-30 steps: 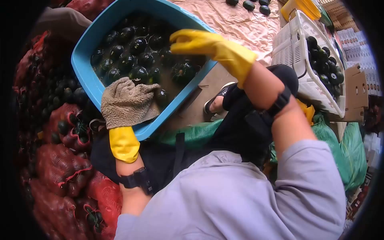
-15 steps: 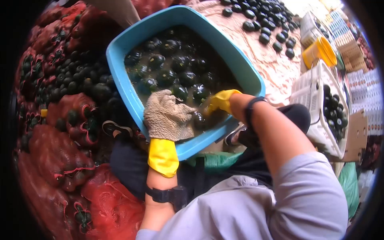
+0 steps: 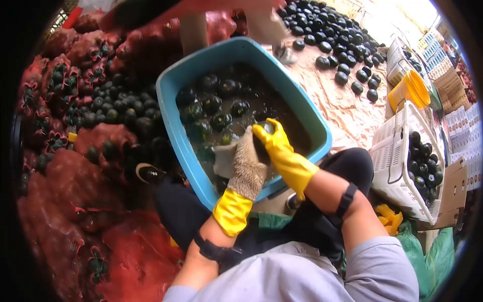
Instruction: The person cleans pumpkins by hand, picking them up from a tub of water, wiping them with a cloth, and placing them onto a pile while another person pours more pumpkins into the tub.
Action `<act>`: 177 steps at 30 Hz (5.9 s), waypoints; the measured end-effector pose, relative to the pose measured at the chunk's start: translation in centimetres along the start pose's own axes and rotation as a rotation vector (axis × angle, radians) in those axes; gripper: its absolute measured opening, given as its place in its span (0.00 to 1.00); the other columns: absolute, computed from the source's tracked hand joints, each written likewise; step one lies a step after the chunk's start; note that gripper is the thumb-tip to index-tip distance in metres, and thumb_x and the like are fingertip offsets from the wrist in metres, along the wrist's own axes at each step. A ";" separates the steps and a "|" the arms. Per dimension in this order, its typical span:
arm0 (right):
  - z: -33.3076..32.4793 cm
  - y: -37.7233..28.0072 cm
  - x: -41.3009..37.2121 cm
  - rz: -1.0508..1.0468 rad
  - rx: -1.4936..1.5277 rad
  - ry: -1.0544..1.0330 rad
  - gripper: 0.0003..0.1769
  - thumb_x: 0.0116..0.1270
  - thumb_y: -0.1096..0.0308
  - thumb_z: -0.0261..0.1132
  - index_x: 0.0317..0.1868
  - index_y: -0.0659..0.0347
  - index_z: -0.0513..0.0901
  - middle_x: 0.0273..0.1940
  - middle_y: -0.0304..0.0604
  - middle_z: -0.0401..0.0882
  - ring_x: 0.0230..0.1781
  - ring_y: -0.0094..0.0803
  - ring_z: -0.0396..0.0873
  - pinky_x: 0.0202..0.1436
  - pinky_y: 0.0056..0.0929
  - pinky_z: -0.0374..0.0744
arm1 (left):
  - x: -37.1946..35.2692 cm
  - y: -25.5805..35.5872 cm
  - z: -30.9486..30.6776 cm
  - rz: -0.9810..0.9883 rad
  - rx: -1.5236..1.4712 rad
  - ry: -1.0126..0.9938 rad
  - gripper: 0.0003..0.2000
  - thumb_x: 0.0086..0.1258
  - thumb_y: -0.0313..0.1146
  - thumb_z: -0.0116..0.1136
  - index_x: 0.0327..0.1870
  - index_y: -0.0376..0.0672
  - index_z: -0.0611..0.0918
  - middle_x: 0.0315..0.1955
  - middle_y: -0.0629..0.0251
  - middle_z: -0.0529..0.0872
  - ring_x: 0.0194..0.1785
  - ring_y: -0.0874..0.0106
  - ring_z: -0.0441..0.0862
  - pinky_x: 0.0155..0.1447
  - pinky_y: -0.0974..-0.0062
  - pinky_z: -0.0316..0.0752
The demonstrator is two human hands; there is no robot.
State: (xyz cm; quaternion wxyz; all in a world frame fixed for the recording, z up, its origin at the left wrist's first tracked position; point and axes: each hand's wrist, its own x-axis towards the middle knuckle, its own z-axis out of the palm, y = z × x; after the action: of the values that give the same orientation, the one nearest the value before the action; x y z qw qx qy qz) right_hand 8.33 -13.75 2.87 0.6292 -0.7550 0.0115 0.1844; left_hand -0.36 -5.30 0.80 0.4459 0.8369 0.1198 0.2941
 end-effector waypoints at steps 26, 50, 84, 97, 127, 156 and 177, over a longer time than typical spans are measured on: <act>-0.2 -4.2 -7.6 -0.320 0.219 -0.532 0.26 0.74 0.65 0.75 0.69 0.58 0.82 0.52 0.45 0.87 0.54 0.30 0.85 0.59 0.30 0.82 | 0.8 0.4 -9.9 0.210 0.062 -0.305 0.27 0.49 0.49 0.80 0.49 0.47 0.86 0.42 0.56 0.86 0.50 0.48 0.84 0.56 0.50 0.79; -1.6 -6.6 -9.4 -0.049 -0.321 -0.710 0.48 0.68 0.52 0.79 0.83 0.49 0.64 0.65 0.56 0.83 0.63 0.44 0.86 0.65 0.40 0.83 | -1.9 2.4 -13.6 -0.024 -0.059 -0.141 0.44 0.29 0.39 0.89 0.59 0.48 0.84 0.56 0.58 0.87 0.57 0.51 0.85 0.65 0.57 0.81; -1.1 -2.7 -8.5 0.158 0.099 -0.690 0.51 0.66 0.48 0.81 0.84 0.46 0.63 0.69 0.55 0.80 0.67 0.43 0.83 0.63 0.42 0.85 | -2.9 -0.9 -10.5 0.004 0.337 -0.181 0.50 0.24 0.37 0.91 0.61 0.42 0.81 0.54 0.52 0.87 0.61 0.49 0.84 0.70 0.58 0.79; -0.7 -6.8 -9.5 -0.486 -0.541 -0.561 0.54 0.63 0.58 0.82 0.85 0.51 0.63 0.69 0.67 0.77 0.73 0.60 0.77 0.77 0.48 0.76 | -1.9 3.1 -11.3 -0.308 0.127 -0.054 0.47 0.26 0.41 0.93 0.58 0.42 0.84 0.50 0.53 0.91 0.54 0.53 0.90 0.65 0.59 0.84; 23.0 -16.9 11.4 -0.638 -1.529 -0.651 0.43 0.51 0.43 0.85 0.65 0.56 0.87 0.58 0.56 0.90 0.61 0.56 0.86 0.68 0.48 0.81 | -0.6 1.2 -13.1 -0.398 -0.057 -0.049 0.32 0.31 0.38 0.89 0.46 0.45 0.89 0.41 0.51 0.92 0.49 0.45 0.88 0.61 0.52 0.81; 8.7 -13.0 2.7 -0.911 -0.733 -0.144 0.48 0.47 0.58 0.92 0.71 0.51 0.80 0.64 0.53 0.82 0.66 0.54 0.80 0.73 0.48 0.78 | 0.5 2.0 -13.4 -0.549 -0.049 -0.168 0.32 0.25 0.26 0.89 0.42 0.43 0.90 0.41 0.52 0.94 0.48 0.48 0.92 0.59 0.58 0.85; 4.8 -13.2 14.6 -0.951 -0.868 -0.133 0.35 0.74 0.53 0.69 0.76 0.60 0.76 0.76 0.63 0.74 0.79 0.58 0.69 0.83 0.50 0.68 | -0.3 0.4 -10.6 -0.586 -0.064 -0.098 0.35 0.26 0.34 0.92 0.45 0.42 0.88 0.43 0.51 0.93 0.50 0.49 0.91 0.59 0.57 0.85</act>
State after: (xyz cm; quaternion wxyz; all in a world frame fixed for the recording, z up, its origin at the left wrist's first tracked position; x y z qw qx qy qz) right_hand 24.01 -3.30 10.41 0.2789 -0.8503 -0.4390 -0.0804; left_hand -6.96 1.50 5.62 0.5431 0.7653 0.3254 0.1159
